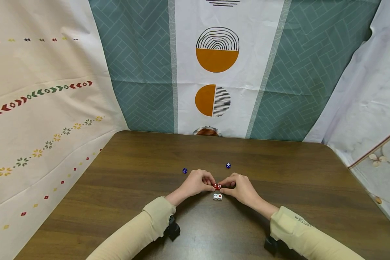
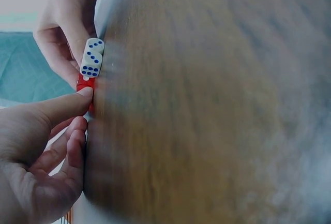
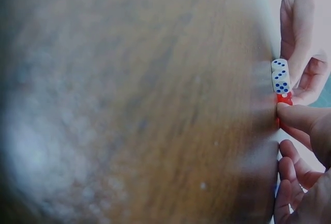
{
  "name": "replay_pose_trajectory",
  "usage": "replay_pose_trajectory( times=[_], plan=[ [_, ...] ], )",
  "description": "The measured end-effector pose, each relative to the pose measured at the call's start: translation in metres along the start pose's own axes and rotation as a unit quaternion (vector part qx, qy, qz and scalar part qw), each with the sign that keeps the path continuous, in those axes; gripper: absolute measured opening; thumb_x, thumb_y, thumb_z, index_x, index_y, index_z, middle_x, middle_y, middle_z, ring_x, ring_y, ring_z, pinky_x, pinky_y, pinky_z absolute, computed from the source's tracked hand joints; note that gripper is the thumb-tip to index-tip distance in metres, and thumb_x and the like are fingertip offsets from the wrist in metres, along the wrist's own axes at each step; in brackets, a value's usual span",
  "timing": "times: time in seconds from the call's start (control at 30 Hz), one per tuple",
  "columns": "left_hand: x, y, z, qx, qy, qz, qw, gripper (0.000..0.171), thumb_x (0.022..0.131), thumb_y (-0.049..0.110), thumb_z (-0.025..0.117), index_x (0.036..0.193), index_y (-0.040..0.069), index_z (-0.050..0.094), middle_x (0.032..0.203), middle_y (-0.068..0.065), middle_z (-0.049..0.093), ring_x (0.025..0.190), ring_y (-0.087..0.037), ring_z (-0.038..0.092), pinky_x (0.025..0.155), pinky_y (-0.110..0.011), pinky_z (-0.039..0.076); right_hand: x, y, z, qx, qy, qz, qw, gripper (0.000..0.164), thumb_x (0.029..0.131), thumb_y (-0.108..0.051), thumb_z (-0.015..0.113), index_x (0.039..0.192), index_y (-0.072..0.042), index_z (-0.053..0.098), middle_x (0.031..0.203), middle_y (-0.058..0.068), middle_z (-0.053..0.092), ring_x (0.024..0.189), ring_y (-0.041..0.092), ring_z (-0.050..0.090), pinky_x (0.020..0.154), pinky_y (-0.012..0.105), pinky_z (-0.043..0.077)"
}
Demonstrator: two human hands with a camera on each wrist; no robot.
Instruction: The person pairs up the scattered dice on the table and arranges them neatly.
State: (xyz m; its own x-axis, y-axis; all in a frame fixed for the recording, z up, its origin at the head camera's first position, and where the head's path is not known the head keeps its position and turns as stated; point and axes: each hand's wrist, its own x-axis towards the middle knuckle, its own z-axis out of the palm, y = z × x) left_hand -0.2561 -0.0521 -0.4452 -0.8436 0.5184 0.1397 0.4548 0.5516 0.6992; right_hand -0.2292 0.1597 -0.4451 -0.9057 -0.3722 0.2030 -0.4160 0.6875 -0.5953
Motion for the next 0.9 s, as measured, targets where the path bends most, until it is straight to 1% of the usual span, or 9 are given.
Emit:
replay_pose_trajectory(
  times=[0.33, 0.9],
  plan=[
    [0.0002, 0.0007, 0.0001, -0.004, -0.001, -0.004, 1.0, 0.01, 0.079, 0.011, 0.082, 0.085, 0.011, 0.075, 0.075, 0.0, 0.066, 0.066, -0.005, 0.053, 0.06, -0.018, 0.043, 0.0006, 0.0001, -0.0003, 0.003, -0.009, 0.008, 1.0, 0.014, 0.082, -0.019, 0.081, 0.096, -0.019, 0.08, 0.079, -0.006, 0.063, 0.074, 0.008, 0.054, 0.064, 0.02, 0.043],
    [0.0006, 0.0006, 0.0004, -0.002, -0.003, -0.004, 1.0, 0.01, 0.079, 0.011, 0.083, 0.085, 0.011, 0.075, 0.075, -0.001, 0.068, 0.064, -0.005, 0.053, 0.057, -0.018, 0.043, 0.0006, -0.0004, -0.0022, -0.003, -0.01, 0.006, 1.0, 0.015, 0.081, -0.02, 0.081, 0.096, -0.019, 0.08, 0.081, -0.005, 0.065, 0.074, 0.008, 0.054, 0.064, 0.02, 0.043]
  ],
)
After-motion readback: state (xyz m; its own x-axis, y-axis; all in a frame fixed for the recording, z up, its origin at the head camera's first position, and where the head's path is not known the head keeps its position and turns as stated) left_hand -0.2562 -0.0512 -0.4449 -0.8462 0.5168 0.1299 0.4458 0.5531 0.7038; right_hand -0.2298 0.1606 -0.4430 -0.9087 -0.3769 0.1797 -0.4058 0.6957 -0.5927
